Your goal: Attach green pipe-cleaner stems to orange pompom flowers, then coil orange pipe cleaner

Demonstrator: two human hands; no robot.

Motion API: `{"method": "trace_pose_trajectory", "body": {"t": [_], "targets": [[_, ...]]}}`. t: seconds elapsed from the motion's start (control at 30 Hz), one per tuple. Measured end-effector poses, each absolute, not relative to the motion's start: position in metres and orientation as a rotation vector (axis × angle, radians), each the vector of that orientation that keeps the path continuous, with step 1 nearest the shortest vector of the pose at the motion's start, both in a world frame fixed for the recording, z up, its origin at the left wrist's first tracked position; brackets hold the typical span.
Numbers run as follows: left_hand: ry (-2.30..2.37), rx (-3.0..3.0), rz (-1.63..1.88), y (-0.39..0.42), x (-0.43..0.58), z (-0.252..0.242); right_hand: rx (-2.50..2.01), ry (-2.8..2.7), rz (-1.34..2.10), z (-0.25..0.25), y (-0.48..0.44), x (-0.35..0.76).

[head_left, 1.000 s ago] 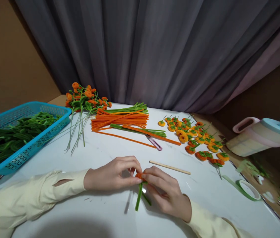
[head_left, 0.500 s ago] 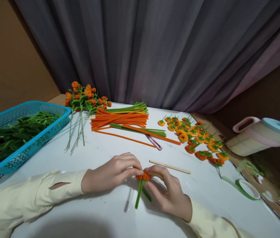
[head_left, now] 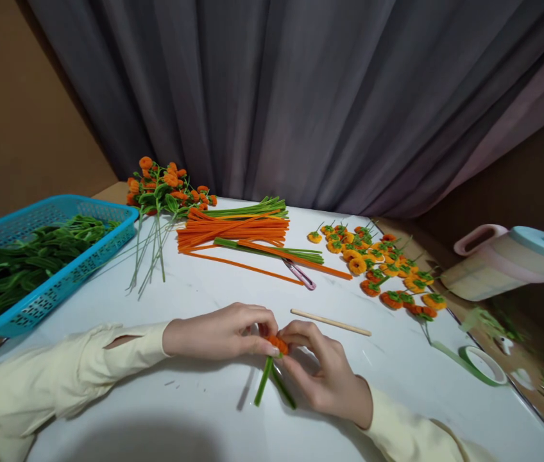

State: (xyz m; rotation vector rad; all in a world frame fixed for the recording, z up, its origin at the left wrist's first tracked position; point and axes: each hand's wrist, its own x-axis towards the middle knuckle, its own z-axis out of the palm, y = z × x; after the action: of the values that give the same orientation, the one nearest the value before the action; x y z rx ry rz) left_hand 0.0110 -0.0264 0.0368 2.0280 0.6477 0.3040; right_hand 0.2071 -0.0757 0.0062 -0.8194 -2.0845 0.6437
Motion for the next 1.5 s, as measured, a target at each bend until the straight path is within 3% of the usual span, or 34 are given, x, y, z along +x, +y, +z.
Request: {"method": "trace_pose_trajectory", "body": {"t": [0.5,0.77,0.9,1.13,1.5], "targets": [[0.703,2.078,0.421,-0.03,0.013,0.035,-0.848,-2.085,0.603,0.005,-0.077,0.206],[0.787,1.755,0.24,-0.015,0.006,0.042,-0.646,-2.234,-0.025,-0.004,-0.069,0.216],[0.764,1.906,0.364,-0.022,0.008,0.041,-0.496,-2.31,-0.284,-0.001,-0.064,0.224],[0.653,2.182,0.666,-0.037,0.013,0.03,-0.397,-2.318,-0.274,0.001,-0.067,0.224],[0.764,2.035,0.751,-0.035,0.013,0.011,-0.773,-2.04,0.213,-0.005,-0.066,0.213]]}}
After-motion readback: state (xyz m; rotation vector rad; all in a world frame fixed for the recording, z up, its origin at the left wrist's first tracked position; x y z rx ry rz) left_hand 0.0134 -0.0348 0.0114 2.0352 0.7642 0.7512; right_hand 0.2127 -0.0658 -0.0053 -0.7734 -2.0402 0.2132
